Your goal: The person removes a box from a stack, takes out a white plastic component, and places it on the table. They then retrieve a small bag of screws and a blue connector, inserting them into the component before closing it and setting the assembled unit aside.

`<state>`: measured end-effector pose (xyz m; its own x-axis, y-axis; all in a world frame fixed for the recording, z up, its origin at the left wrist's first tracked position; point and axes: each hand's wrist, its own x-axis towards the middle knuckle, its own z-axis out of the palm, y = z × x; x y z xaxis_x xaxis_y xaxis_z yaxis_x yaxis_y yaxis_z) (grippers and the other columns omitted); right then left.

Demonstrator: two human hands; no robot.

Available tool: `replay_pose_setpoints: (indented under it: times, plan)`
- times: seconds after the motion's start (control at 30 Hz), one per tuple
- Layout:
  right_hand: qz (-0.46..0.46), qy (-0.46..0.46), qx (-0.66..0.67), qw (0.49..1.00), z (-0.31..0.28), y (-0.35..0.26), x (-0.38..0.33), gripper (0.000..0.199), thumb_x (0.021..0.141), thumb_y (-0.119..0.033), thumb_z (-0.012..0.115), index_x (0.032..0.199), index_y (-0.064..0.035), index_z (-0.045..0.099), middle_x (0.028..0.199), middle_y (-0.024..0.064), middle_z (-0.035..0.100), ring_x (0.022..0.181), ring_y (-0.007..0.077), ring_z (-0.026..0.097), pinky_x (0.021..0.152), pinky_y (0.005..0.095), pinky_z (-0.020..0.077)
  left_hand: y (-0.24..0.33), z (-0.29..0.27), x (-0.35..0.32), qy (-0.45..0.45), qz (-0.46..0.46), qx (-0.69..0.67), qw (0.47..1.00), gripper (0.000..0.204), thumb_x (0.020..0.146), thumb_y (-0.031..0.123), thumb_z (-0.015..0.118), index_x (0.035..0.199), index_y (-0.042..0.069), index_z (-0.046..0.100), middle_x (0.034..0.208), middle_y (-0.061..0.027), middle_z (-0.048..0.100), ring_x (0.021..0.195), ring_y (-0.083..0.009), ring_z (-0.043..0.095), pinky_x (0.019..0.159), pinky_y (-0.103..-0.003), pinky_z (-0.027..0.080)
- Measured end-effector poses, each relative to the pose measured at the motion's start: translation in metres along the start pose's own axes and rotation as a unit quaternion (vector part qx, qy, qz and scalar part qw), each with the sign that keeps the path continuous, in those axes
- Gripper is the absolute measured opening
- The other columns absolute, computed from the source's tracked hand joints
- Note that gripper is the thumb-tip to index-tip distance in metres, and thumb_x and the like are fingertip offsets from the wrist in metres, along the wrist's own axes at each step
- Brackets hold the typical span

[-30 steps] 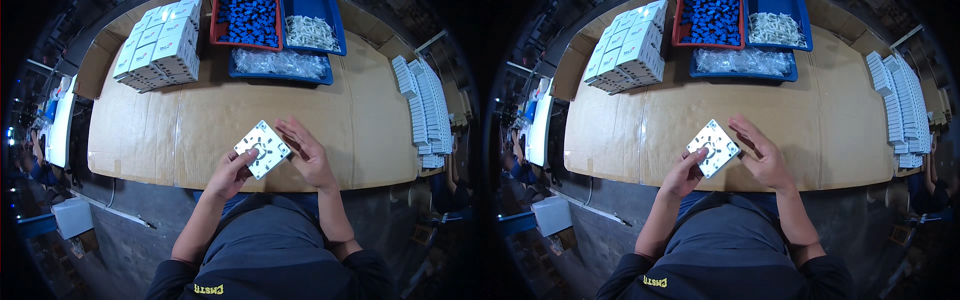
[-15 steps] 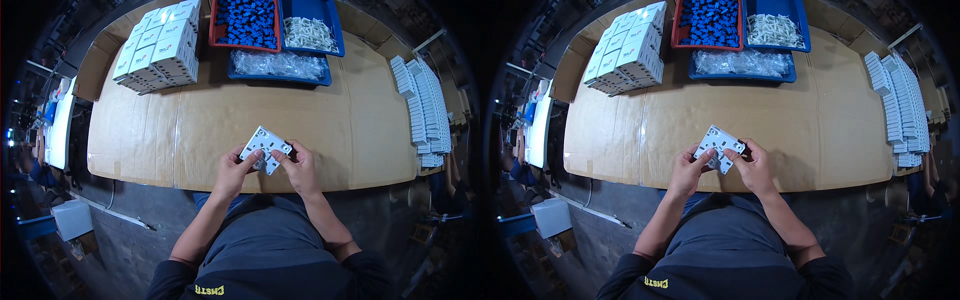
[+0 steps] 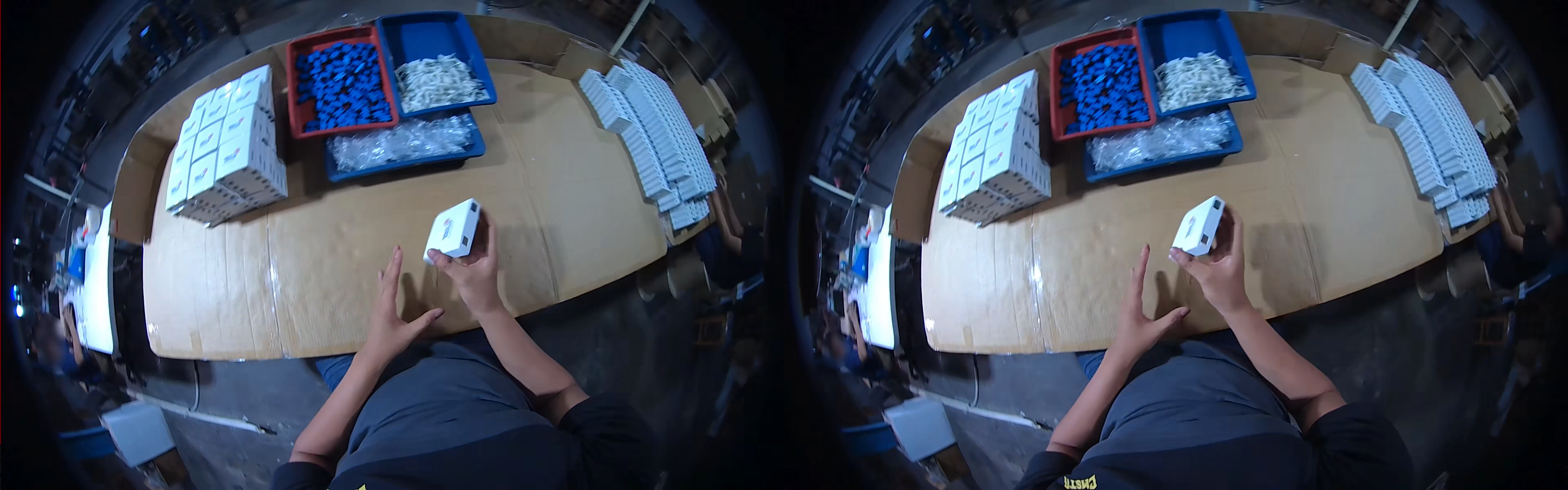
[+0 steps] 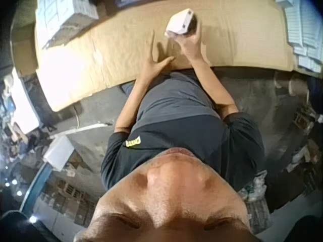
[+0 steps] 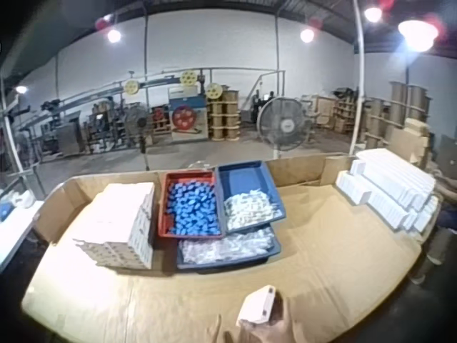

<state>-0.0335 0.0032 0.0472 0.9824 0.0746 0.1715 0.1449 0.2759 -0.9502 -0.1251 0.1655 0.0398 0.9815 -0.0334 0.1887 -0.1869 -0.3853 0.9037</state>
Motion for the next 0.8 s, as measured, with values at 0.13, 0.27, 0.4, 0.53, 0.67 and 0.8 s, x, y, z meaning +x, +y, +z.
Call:
replay_pose_setpoints:
  times: [0.13, 0.27, 0.4, 0.53, 0.67, 0.8]
  plan:
    - [-0.211, -0.033, -0.176, 0.961, -0.034, -0.025, 0.027, 0.097, 0.077, 0.005, 0.085, 0.153, -0.0112, 0.028, 0.159, 0.0179, 0.037, 0.147, 0.0309, 0.041, 0.117, 0.0450, 0.0424, -0.020, 0.003, -0.008, -0.040, -0.038, 0.054, 0.997, 0.107, 0.088, 0.029, 0.081, 0.166, 0.004, 0.013, 0.167, -0.0185, 0.035, 0.156, -0.0358, 0.030, 0.128, -0.057, 0.011]
    - [-0.245, -0.070, -0.208, 0.944, -0.048, -0.035, 0.036, 0.096, 0.077, 0.004, 0.086, 0.153, -0.0114, 0.029, 0.163, 0.0199, 0.033, 0.151, 0.0336, 0.038, 0.120, 0.0460, 0.0399, -0.027, 0.008, -0.012, -0.012, -0.032, 0.013, 0.999, 0.105, 0.092, 0.025, 0.076, 0.167, 0.005, 0.005, 0.164, -0.0173, 0.040, 0.154, -0.0339, 0.035, 0.128, -0.056, 0.012]
    - [-0.261, -0.057, -0.217, 0.939, -0.056, -0.046, 0.033, 0.093, 0.079, 0.005, 0.083, 0.154, -0.0105, 0.031, 0.160, 0.0202, 0.038, 0.151, 0.0360, 0.038, 0.123, 0.0465, 0.0359, -0.023, 0.012, -0.010, -0.014, -0.016, 0.079, 0.997, 0.103, 0.092, 0.023, 0.075, 0.167, 0.006, 0.006, 0.161, -0.0153, 0.045, 0.152, -0.0337, 0.038, 0.128, -0.054, 0.016]
    - [-0.230, -0.048, -0.317, 0.919, -0.065, -0.065, 0.024, 0.092, 0.079, -0.009, 0.088, 0.156, -0.0061, 0.037, 0.153, 0.0202, 0.044, 0.142, 0.0352, 0.047, 0.118, 0.0425, 0.0399, -0.030, 0.018, -0.011, 0.011, -0.023, 0.096, 0.995, 0.099, 0.093, 0.023, 0.074, 0.166, 0.005, 0.010, 0.158, -0.0140, 0.050, 0.149, -0.0343, 0.042, 0.128, -0.052, 0.020]
    - [-0.119, -0.073, -0.375, 0.916, -0.087, -0.078, 0.013, 0.095, 0.077, -0.031, 0.092, 0.153, -0.0006, 0.044, 0.136, 0.0197, 0.053, 0.123, 0.0321, 0.057, 0.108, 0.0408, 0.0460, -0.032, 0.024, -0.009, 0.022, -0.019, 0.137, 0.990, 0.088, 0.094, 0.023, 0.073, 0.162, 0.000, 0.023, 0.154, -0.0150, 0.054, 0.145, -0.0345, 0.047, 0.127, -0.052, 0.023]
    - [0.021, -0.075, -0.391, 0.917, -0.118, -0.068, 0.008, 0.094, 0.082, -0.047, 0.088, 0.152, 0.0003, 0.046, 0.129, 0.0188, 0.057, 0.115, 0.0309, 0.060, 0.102, 0.0405, 0.0497, -0.025, 0.024, -0.012, 0.013, -0.013, 0.174, 0.985, 0.073, 0.095, 0.023, 0.071, 0.154, -0.003, 0.038, 0.150, -0.0164, 0.056, 0.144, -0.0354, 0.047, 0.125, -0.052, 0.027]
